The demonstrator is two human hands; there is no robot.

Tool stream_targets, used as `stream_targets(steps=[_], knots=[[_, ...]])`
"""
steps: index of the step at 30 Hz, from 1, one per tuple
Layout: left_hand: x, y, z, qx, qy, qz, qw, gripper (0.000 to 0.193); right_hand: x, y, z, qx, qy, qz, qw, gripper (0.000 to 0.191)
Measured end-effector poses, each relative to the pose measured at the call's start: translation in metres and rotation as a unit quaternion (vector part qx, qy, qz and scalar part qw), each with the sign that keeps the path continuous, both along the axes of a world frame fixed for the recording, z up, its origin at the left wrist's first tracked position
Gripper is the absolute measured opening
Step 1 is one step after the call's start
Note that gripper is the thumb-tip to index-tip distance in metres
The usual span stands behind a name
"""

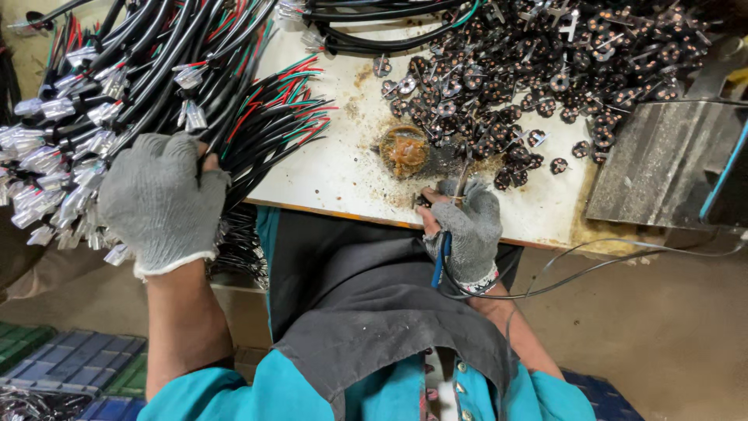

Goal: The person solders red and green wires onto small black connector plugs at a workbench. They hold a plug in one hand and a soldering iron in the other, dip the wire ends into a flux container, apply the hot iron to the wire and terminal, and place finished plugs onto a large pile on the table.

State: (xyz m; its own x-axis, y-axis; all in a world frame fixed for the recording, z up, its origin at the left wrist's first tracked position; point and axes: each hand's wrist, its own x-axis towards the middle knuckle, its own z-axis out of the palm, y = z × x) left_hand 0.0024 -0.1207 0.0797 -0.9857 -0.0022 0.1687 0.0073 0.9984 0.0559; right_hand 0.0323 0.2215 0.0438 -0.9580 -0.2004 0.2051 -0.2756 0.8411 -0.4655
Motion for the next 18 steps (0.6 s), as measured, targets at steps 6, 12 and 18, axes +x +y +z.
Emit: stream_targets(steps=[6, 12, 18], knots=[[0.015, 0.008, 0.022, 0.178, 0.032, -0.061, 0.982, 0.009, 0.0, 0.005, 0.002, -0.047, 0.02, 0.017, 0.999, 0.019], [0.021, 0.064, -0.008, 0.498, -0.212, -0.178, 0.821, 0.017, 0.016, 0.012, 0.004, -0.299, -0.127, -0.069, 0.943, 0.038], [0.039, 0.101, -0.048, 0.476, -0.29, -0.245, 0.793, 0.02, 0.043, 0.036, 0.002, -0.358, -0.201, -0.111, 0.905, 0.02]])
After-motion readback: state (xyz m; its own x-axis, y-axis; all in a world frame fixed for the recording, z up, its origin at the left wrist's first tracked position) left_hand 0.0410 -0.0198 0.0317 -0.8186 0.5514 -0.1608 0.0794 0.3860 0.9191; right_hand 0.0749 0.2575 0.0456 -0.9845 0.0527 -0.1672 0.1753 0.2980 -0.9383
